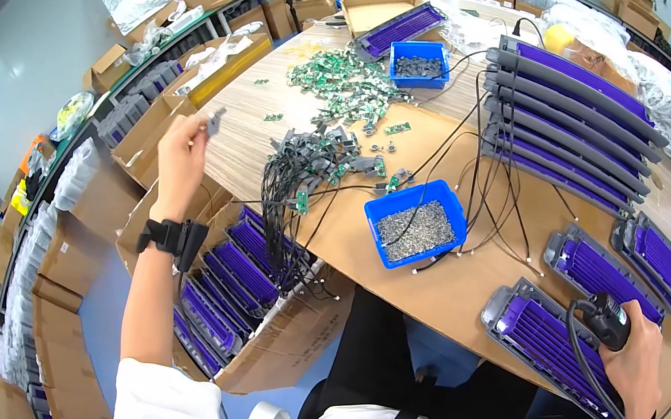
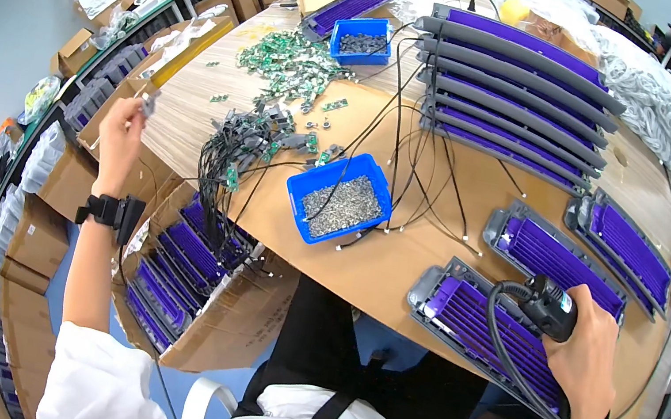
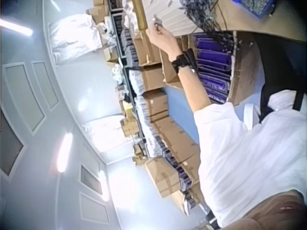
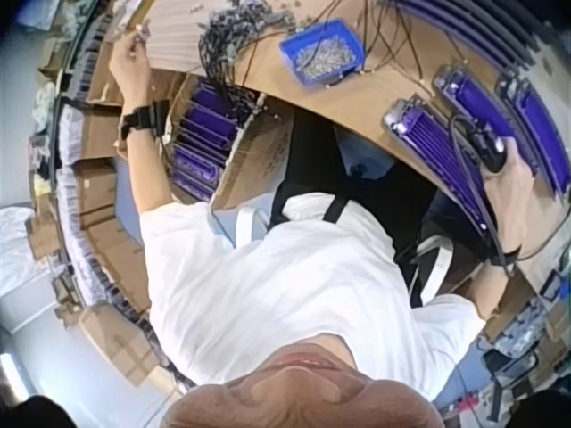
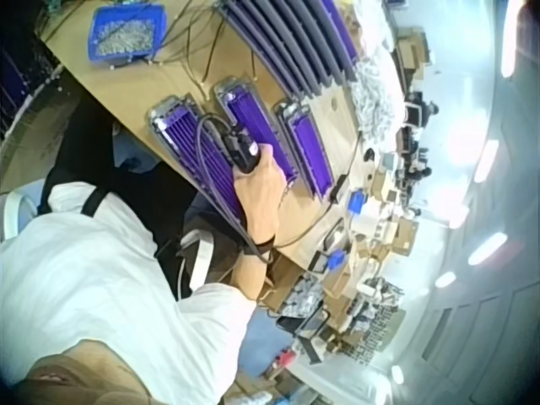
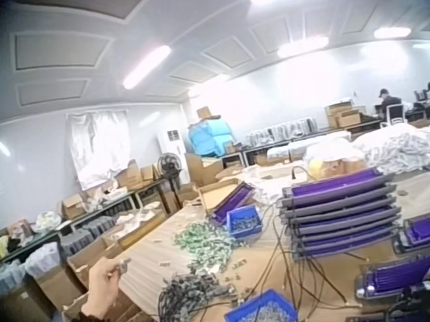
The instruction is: The person uses a handheld electric screwdriver to fasten screws into purple rectangular electronic components on a workbench. They repeatedly pick up components, align them, and drive screws into specific points before placing the finished units into a stack.
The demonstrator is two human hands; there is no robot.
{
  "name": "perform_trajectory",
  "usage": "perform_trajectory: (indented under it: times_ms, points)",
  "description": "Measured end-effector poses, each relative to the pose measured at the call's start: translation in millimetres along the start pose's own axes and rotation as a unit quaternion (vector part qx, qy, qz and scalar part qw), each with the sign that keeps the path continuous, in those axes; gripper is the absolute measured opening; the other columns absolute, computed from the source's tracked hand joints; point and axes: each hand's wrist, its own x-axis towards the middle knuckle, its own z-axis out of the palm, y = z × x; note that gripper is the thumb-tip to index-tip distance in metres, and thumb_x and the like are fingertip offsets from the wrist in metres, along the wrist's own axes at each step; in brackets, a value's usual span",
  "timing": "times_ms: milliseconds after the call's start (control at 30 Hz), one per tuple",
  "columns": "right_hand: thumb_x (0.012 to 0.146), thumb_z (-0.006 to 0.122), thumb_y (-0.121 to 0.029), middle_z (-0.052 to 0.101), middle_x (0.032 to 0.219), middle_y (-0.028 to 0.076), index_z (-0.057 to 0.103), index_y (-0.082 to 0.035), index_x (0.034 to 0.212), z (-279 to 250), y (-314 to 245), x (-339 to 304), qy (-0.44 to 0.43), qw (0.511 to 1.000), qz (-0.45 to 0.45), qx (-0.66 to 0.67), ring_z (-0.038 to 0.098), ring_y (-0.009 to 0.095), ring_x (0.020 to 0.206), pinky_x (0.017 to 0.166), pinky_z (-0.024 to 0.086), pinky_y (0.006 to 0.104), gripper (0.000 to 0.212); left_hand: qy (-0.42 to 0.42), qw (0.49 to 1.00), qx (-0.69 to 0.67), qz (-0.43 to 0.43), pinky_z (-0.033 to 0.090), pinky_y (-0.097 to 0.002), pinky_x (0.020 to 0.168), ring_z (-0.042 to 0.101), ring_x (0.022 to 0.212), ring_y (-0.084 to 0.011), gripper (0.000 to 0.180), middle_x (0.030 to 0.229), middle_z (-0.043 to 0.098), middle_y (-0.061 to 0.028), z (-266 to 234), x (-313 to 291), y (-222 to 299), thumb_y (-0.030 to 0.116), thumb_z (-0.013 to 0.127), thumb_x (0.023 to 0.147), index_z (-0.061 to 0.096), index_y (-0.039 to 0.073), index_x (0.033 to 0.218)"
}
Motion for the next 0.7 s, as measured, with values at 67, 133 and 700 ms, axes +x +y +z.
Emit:
perform_trajectory:
  times_ms: [67, 133, 700]
  points:
    - [0.058, 0.072, 0.005, 0.064, 0.084, 0.023, 0.055, 0.0, 0.096, 2, 0, 0, 0.001, 1.0, 0.0, 0.003, 0.062, 0.045, 0.082, 0.07, 0.047, 0.0472, 0.042, 0.05, 0.997, -0.01, -0.051, 0.042, -0.0296, 0.063, 0.054, 0.071, -0.0201, 0.015, 0.084, 0.056, -0.0125, -3, 4, -7, -0.004, 0.06, 0.088, 0.066, 0.0, 0.102]
    - [0.058, 0.073, 0.006, 0.064, 0.084, 0.023, 0.055, 0.0, 0.095, -1, -5, -2, -0.027, 1.0, 0.011, 0.005, 0.062, 0.044, 0.081, 0.07, 0.047, 0.0471, 0.042, 0.001, 0.999, -0.012, -0.044, 0.039, -0.0283, 0.058, 0.05, 0.064, -0.0137, 0.013, 0.074, 0.056, -0.0108, -2, 3, -15, 0.0, 0.062, 0.089, 0.067, -0.001, 0.101]
    - [0.06, 0.073, 0.004, 0.065, 0.084, 0.022, 0.057, -0.001, 0.094, -9, -9, -13, -0.029, 1.0, 0.005, 0.006, 0.062, 0.043, 0.08, 0.07, 0.048, 0.0465, 0.039, -0.291, 0.942, -0.067, -0.15, 0.054, -0.034, 0.073, 0.07, 0.077, -0.0244, 0.019, 0.081, 0.072, -0.0154, 20, -86, 85, 0.006, 0.073, 0.075, 0.069, -0.003, 0.092]
